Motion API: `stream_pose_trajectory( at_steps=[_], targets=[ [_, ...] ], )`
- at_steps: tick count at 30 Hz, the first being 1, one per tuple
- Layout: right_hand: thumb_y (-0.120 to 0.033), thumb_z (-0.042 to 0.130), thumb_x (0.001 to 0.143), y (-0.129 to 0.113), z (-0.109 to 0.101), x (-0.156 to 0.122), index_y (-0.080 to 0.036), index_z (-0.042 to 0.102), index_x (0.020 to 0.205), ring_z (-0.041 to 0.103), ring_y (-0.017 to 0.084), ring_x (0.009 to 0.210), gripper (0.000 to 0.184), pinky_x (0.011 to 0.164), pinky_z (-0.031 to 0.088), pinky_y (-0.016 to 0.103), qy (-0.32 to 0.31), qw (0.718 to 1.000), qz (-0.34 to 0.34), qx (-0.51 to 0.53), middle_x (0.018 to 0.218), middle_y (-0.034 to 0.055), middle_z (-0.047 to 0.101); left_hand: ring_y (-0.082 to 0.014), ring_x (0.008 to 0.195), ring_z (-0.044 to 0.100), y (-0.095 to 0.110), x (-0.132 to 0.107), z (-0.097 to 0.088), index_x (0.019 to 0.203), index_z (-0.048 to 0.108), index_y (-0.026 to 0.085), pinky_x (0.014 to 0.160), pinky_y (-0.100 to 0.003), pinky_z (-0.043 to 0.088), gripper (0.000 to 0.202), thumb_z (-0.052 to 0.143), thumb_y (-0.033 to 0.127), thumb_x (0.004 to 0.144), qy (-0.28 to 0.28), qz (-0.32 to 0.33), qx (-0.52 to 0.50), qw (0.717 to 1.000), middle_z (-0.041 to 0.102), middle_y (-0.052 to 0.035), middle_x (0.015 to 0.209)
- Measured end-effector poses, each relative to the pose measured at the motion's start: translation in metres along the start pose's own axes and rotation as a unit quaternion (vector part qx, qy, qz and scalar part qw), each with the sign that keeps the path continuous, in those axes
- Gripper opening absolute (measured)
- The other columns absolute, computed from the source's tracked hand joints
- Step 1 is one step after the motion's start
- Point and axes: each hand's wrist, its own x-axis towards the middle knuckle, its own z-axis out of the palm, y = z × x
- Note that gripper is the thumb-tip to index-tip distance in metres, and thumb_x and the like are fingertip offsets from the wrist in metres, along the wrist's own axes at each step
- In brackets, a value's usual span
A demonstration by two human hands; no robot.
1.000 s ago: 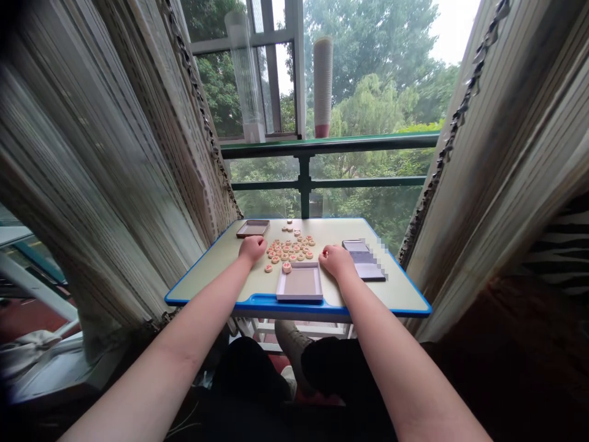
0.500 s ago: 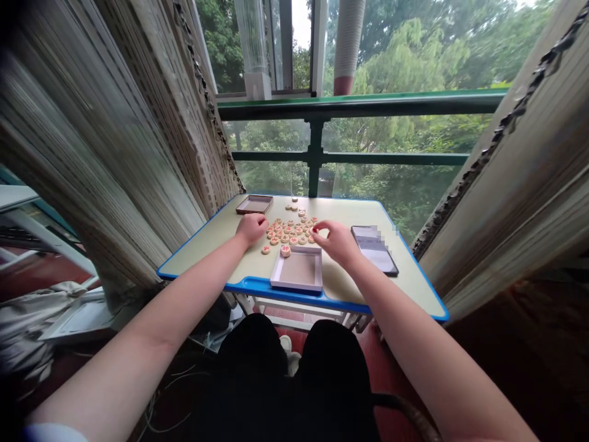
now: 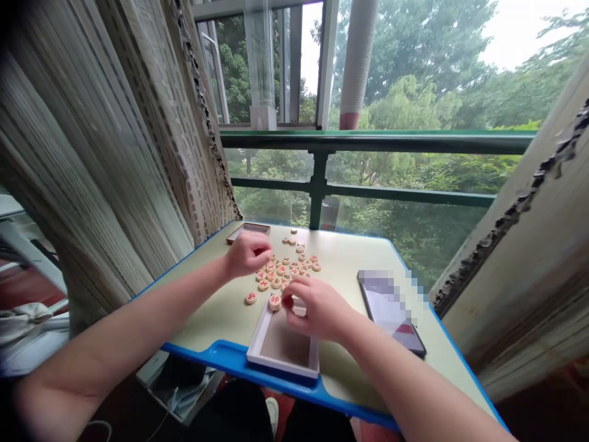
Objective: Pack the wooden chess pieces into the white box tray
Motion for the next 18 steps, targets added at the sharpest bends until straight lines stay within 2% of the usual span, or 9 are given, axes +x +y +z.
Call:
stream_pose_trajectory(
  at_steps=[2,4,6,7,9,11,14,18],
  targets=[
    [-0.014,0.054,0.072,-0.005,0.002,-0.007,-0.02,0.059,0.087,0.056,0.014,0.071,0.016,0.065,0.044,0.024,-0.013,1.0,-0.01,-0.004,0.081,0.0046,0.063,-0.0105,0.045,0.036,-0.004,-0.014,0.007,0.045,0.046,0.018,0.047,-0.025,0.033,0.028,0.042,0.025,0.072,-0.01,0.017,0.005,1.0,0.042,-0.0005,0.045],
    [-0.016,0.055,0.073,-0.01,0.004,-0.01,-0.02,0.058,0.09,0.055,0.013,0.067,0.018,0.062,0.043,0.023,-0.022,1.0,-0.003,-0.02,0.08,0.0039,0.063,-0.0114,0.046,0.037,-0.008,-0.027,0.015,0.047,0.047,0.019,0.048,-0.026,0.033,0.027,0.043,0.025,0.072,-0.048,0.047,0.011,0.998,0.043,-0.0009,0.046],
    [-0.019,0.056,0.073,-0.012,0.007,-0.01,-0.02,0.059,0.081,0.054,0.012,0.063,0.009,0.058,0.041,0.022,-0.061,0.997,-0.003,-0.04,0.074,0.0023,0.063,-0.0117,0.048,0.039,-0.011,-0.034,0.02,0.048,0.048,0.019,0.049,-0.026,0.033,0.025,0.043,0.024,0.073,-0.069,0.058,0.011,0.996,0.044,-0.0013,0.048],
    [-0.02,0.056,0.074,-0.012,0.008,-0.009,-0.02,0.06,0.076,0.053,0.012,0.061,0.004,0.057,0.04,0.022,-0.084,0.995,-0.002,-0.048,0.071,0.0018,0.062,-0.0118,0.048,0.04,-0.013,-0.035,0.022,0.049,0.048,0.019,0.049,-0.026,0.033,0.025,0.043,0.024,0.073,-0.073,0.057,0.011,0.996,0.045,-0.0015,0.049],
    [-0.023,0.056,0.076,-0.009,0.009,-0.008,-0.02,0.06,0.069,0.052,0.011,0.058,0.009,0.055,0.038,0.021,-0.12,0.991,0.006,-0.052,0.069,0.0014,0.062,-0.0116,0.049,0.04,-0.016,-0.035,0.026,0.048,0.047,0.019,0.049,-0.026,0.033,0.026,0.043,0.022,0.074,-0.081,0.05,0.016,0.995,0.045,-0.0017,0.05],
    [-0.023,0.056,0.078,-0.005,0.009,-0.008,-0.02,0.063,0.072,0.054,0.01,0.06,0.011,0.056,0.039,0.02,-0.135,0.99,0.015,-0.034,0.073,0.0017,0.063,-0.0115,0.048,0.039,-0.018,-0.034,0.028,0.046,0.045,0.018,0.049,-0.026,0.033,0.028,0.042,0.022,0.073,-0.102,0.039,0.018,0.994,0.045,-0.0019,0.049],
    [-0.022,0.057,0.079,-0.002,0.007,-0.009,-0.02,0.066,0.079,0.057,0.011,0.067,0.01,0.062,0.042,0.02,-0.14,0.99,0.016,0.004,0.08,0.0024,0.065,-0.0114,0.047,0.039,-0.019,-0.031,0.029,0.043,0.043,0.018,0.05,-0.026,0.034,0.03,0.043,0.023,0.073,-0.157,0.024,0.006,0.987,0.045,-0.002,0.047],
    [-0.018,0.057,0.075,-0.001,0.008,-0.01,-0.021,0.068,0.084,0.059,0.013,0.072,0.015,0.067,0.045,0.022,-0.131,0.991,0.006,0.04,0.083,0.0033,0.065,-0.0108,0.048,0.041,-0.02,-0.028,0.022,0.043,0.047,0.017,0.051,-0.024,0.035,0.025,0.046,0.02,0.068,-0.22,0.047,-0.019,0.974,0.049,-0.0019,0.048]
  ],
)
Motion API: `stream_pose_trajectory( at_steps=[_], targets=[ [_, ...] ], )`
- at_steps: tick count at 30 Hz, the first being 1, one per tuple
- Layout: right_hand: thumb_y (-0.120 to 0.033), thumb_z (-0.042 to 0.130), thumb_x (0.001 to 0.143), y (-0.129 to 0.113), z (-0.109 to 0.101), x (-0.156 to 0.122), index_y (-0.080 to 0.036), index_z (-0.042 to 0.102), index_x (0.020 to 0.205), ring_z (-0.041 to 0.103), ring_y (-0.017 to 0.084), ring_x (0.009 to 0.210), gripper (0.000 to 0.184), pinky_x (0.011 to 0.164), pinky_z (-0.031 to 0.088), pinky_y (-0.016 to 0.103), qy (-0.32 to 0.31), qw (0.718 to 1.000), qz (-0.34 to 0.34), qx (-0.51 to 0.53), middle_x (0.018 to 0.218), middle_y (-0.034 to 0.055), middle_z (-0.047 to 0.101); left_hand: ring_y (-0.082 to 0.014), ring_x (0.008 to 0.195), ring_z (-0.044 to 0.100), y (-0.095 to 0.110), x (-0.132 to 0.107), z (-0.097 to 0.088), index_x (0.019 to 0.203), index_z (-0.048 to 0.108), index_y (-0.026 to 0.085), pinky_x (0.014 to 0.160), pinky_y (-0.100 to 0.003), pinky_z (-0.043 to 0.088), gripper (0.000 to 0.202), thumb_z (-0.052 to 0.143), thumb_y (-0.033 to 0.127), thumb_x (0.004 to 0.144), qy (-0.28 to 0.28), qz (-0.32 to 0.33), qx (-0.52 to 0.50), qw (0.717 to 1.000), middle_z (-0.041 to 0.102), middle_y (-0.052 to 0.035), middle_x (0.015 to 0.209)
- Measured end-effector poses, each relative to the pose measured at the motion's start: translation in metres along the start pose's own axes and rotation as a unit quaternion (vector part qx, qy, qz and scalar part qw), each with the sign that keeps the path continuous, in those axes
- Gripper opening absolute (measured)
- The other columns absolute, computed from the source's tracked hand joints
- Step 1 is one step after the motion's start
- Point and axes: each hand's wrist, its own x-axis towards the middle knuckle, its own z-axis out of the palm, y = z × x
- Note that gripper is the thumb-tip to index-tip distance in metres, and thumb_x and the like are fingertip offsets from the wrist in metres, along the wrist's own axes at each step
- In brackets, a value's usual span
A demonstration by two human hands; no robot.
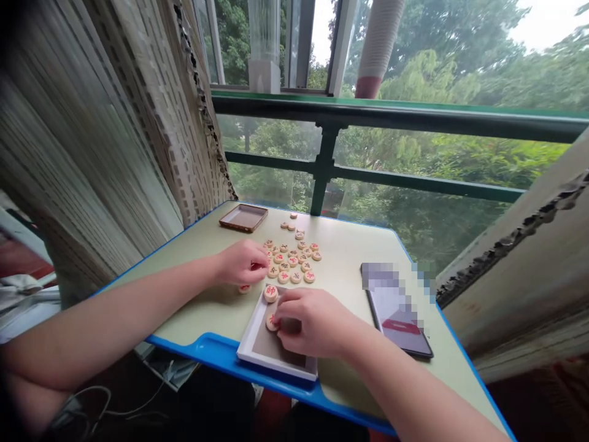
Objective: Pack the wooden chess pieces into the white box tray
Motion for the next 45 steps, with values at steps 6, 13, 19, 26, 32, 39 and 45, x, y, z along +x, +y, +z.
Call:
stream_pose_trajectory(
  at_steps=[6,13,19,26,32,39,45],
  targets=[
    [-0.018,0.051,0.082,0.006,0.005,0.002,-0.021,0.066,0.083,0.057,0.012,0.07,0.015,0.064,0.044,0.022,0.022,1.0,-0.012,-0.003,0.08,0.0041,0.063,-0.0081,0.046,0.041,-0.004,-0.001,-0.015,0.051,0.057,0.015,0.047,-0.021,0.033,0.021,0.048,0.017,0.069,0.061,0.009,-0.019,0.998,0.051,0.0,0.048],
    [-0.02,0.05,0.082,0.002,0.001,0.003,-0.018,0.066,0.082,0.055,0.012,0.067,0.016,0.061,0.042,0.023,0.01,0.999,0.002,-0.043,0.078,0.0046,0.062,-0.007,0.046,0.042,-0.003,-0.001,-0.02,0.056,0.062,0.013,0.047,-0.02,0.033,0.016,0.053,0.016,0.069,0.081,0.002,-0.047,0.996,0.051,0.0008,0.049],
    [-0.018,0.051,0.08,0.0,0.001,0.003,-0.019,0.068,0.085,0.055,0.013,0.066,0.018,0.06,0.042,0.024,0.001,0.998,0.023,-0.051,0.076,0.0042,0.062,-0.0074,0.051,0.048,0.004,-0.002,-0.022,0.066,0.069,0.012,0.051,-0.018,0.036,0.017,0.053,0.012,0.066,-0.085,-0.022,-0.099,0.991,0.06,-0.0006,0.056],
    [-0.013,0.051,0.074,-0.002,0.0,0.003,-0.02,0.067,0.086,0.056,0.014,0.07,0.021,0.064,0.042,0.024,-0.012,0.997,0.03,-0.067,0.079,0.0038,0.064,-0.0101,0.059,0.053,0.011,-0.003,-0.028,0.084,0.071,0.013,0.059,-0.021,0.04,0.024,0.059,0.017,0.065,-0.099,-0.046,-0.087,0.99,0.064,-0.0015,0.066],
    [-0.015,0.051,0.078,0.0,0.0,0.005,-0.021,0.067,0.085,0.056,0.013,0.068,0.018,0.064,0.041,0.024,-0.01,0.996,0.022,-0.085,0.077,0.0028,0.065,-0.0086,0.058,0.05,0.01,-0.003,-0.028,0.087,0.071,0.017,0.056,-0.019,0.038,0.023,0.061,0.018,0.066,-0.201,-0.033,-0.121,0.971,0.063,0.0007,0.067],
    [-0.018,0.051,0.081,-0.001,-0.001,0.006,-0.022,0.068,0.084,0.058,0.013,0.07,0.018,0.064,0.041,0.023,-0.006,0.997,0.03,-0.076,0.079,0.0031,0.066,-0.0078,0.057,0.049,0.005,-0.001,-0.026,0.091,0.072,0.018,0.052,-0.018,0.034,0.03,0.066,0.038,0.07,-0.261,-0.076,-0.185,0.944,0.059,0.0014,0.064],
    [-0.02,0.046,0.088,-0.001,0.004,0.007,-0.022,0.068,0.091,0.06,0.013,0.076,0.022,0.067,0.043,0.023,-0.005,0.997,0.03,-0.071,0.084,0.003,0.068,-0.0079,0.056,0.048,0.0,0.0,-0.02,0.087,0.071,0.017,0.05,-0.018,0.033,0.028,0.067,0.037,0.069,-0.259,-0.085,-0.175,0.946,0.057,0.0018,0.063]
  ],
)
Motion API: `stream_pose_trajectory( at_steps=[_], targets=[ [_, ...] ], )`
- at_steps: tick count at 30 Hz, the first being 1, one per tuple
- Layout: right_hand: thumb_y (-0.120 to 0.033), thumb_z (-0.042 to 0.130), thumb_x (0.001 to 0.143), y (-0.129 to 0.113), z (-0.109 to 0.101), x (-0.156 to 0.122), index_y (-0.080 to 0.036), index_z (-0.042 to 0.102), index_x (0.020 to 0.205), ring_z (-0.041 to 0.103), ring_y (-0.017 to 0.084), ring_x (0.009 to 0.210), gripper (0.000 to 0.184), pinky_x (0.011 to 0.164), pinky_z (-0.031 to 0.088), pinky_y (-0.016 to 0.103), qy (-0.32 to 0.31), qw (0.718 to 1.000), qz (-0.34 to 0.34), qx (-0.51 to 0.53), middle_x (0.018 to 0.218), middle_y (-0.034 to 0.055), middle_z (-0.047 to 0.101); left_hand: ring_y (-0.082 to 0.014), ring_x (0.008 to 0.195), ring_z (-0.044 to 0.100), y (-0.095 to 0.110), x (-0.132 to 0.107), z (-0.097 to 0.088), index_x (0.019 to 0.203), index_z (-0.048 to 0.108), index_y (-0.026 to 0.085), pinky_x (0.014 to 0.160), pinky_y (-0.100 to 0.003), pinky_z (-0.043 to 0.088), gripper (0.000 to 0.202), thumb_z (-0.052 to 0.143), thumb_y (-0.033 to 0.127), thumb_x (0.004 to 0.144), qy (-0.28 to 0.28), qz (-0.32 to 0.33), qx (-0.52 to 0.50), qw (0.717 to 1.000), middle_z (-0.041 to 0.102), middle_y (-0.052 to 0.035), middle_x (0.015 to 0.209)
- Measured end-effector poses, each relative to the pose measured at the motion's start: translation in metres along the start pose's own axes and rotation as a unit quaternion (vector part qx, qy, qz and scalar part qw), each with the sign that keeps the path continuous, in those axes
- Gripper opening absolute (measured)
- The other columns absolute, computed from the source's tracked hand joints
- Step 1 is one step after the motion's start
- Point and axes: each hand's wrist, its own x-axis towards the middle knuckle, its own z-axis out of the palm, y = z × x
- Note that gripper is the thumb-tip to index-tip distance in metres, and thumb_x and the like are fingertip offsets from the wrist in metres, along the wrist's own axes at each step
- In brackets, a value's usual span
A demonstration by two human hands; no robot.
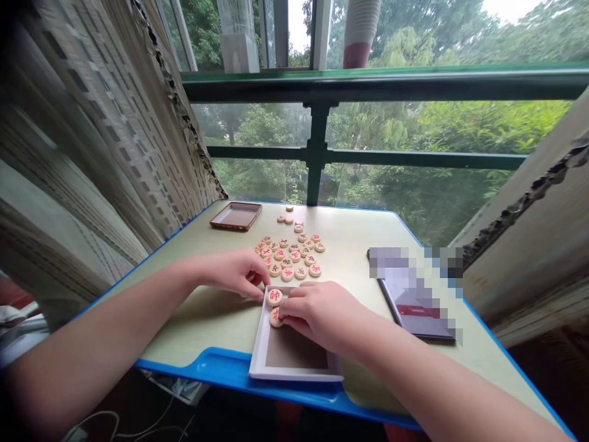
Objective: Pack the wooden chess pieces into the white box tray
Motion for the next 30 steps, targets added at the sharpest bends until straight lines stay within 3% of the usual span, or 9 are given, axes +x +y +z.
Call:
stream_pose_trajectory(
  at_steps=[9,16,30],
  targets=[
    [-0.024,0.045,0.09,0.0017,0.0049,0.0013,-0.027,0.069,0.098,0.061,0.012,0.074,0.025,0.064,0.041,0.022,0.021,1.0,-0.01,-0.018,0.084,0.0016,0.069,-0.0074,0.055,0.047,0.0044,-0.001,0.0005,0.083,0.071,0.016,0.051,-0.018,0.032,0.022,0.067,0.032,0.068,0.006,0.005,0.007,1.0,0.055,0.0026,0.06],
    [-0.023,0.047,0.089,-0.0005,0.0053,0.0042,-0.022,0.067,0.098,0.062,0.013,0.082,0.023,0.07,0.044,0.022,0.027,1.0,-0.008,-0.002,0.092,0.005,0.068,-0.0074,0.054,0.046,0.0058,-0.0008,0.0007,0.082,0.071,0.016,0.049,-0.018,0.032,0.021,0.065,0.031,0.068,0.01,0.02,0.009,1.0,0.054,0.0026,0.059],
    [-0.024,0.051,0.086,-0.0011,0.0031,0.0041,-0.02,0.068,0.092,0.061,0.012,0.075,0.018,0.065,0.043,0.021,0.025,0.999,-0.015,0.038,0.087,0.0049,0.067,-0.0081,0.055,0.048,0.0034,-0.0006,0.0005,0.083,0.07,0.016,0.051,-0.019,0.034,0.025,0.066,0.034,0.068,0.014,0.015,0.009,1.0,0.056,0.0022,0.06]
  ],
)
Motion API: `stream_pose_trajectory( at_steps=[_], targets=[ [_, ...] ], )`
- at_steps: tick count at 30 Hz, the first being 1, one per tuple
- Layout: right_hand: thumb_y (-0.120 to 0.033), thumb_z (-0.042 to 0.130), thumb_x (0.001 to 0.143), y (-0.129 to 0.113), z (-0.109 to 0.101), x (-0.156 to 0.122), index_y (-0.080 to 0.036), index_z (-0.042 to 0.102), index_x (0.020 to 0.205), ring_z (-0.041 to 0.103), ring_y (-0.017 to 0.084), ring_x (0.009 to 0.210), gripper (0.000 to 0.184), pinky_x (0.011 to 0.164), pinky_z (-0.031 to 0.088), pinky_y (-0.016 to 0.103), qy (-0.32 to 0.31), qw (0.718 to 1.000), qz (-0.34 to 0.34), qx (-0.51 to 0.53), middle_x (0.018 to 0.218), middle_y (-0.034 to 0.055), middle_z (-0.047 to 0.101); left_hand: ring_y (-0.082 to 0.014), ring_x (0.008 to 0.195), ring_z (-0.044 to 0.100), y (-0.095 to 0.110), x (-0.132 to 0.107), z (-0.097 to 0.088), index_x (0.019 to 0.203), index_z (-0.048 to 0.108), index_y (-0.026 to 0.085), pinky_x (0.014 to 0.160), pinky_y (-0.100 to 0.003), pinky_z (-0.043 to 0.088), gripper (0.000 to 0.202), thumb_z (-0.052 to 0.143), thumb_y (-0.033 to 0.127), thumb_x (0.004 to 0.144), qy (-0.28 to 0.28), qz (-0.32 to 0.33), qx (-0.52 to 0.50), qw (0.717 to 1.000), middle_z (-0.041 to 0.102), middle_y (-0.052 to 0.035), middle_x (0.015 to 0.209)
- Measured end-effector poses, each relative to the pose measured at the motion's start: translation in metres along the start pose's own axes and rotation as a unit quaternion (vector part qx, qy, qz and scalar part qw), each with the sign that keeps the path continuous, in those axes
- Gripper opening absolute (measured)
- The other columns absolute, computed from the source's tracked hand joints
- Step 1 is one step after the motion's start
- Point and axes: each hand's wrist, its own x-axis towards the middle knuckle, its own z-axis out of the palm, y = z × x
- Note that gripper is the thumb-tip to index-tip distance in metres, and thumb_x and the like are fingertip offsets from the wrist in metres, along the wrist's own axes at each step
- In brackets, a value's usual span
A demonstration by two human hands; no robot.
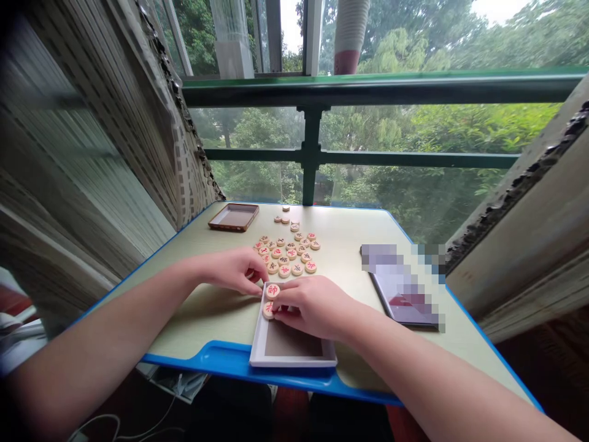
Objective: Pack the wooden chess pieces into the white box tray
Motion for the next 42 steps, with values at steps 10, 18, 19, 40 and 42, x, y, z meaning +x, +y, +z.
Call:
stream_pose_trajectory(
  at_steps=[10,18,19,40,42],
  targets=[
    [-0.021,0.05,0.086,0.006,-0.001,-0.001,-0.017,0.066,0.084,0.057,0.013,0.068,0.016,0.061,0.043,0.023,0.107,0.992,0.046,-0.039,0.079,0.0063,0.064,-0.0079,0.055,0.048,-0.002,-0.002,-0.004,0.09,0.07,0.015,0.051,-0.018,0.034,0.027,0.062,0.033,0.072,-0.005,-0.002,-0.032,0.999,0.057,0.0015,0.061],
    [-0.021,0.05,0.086,0.006,0.0,0.001,-0.019,0.068,0.087,0.055,0.014,0.072,0.019,0.063,0.043,0.024,0.091,0.995,0.02,-0.043,0.08,0.007,0.063,-0.0095,0.06,0.052,-0.006,-0.001,-0.006,0.084,0.07,0.011,0.053,-0.019,0.037,0.027,0.059,0.034,0.075,0.007,-0.012,-0.094,0.995,0.062,-0.002,0.067],
    [-0.021,0.05,0.086,0.006,0.001,0.001,-0.019,0.068,0.089,0.055,0.014,0.073,0.019,0.064,0.043,0.024,0.089,0.995,0.018,-0.045,0.081,0.007,0.063,-0.0095,0.059,0.052,-0.005,-0.001,-0.005,0.083,0.07,0.011,0.053,-0.019,0.037,0.028,0.06,0.036,0.075,0.004,-0.011,-0.095,0.995,0.062,-0.0021,0.066],
    [-0.022,0.05,0.085,0.022,-0.006,0.003,-0.016,0.066,0.082,0.052,0.011,0.057,0.018,0.059,0.043,0.023,0.226,0.969,0.101,-0.019,0.068,0.0032,0.061,-0.0096,0.061,0.05,-0.013,0.004,-0.001,0.078,0.067,0.011,0.055,-0.02,0.038,0.031,0.058,0.041,0.076,0.055,-0.028,-0.089,0.994,0.061,-0.0015,0.066],
    [-0.023,0.047,0.086,0.032,-0.009,0.005,-0.016,0.065,0.086,0.055,0.012,0.062,0.019,0.062,0.045,0.025,0.261,0.952,0.157,-0.009,0.076,0.0048,0.063,-0.0107,0.061,0.051,-0.017,0.006,-0.001,0.08,0.067,0.011,0.055,-0.021,0.038,0.033,0.056,0.042,0.077,0.115,-0.053,-0.077,0.989,0.061,-0.0023,0.067]
  ],
)
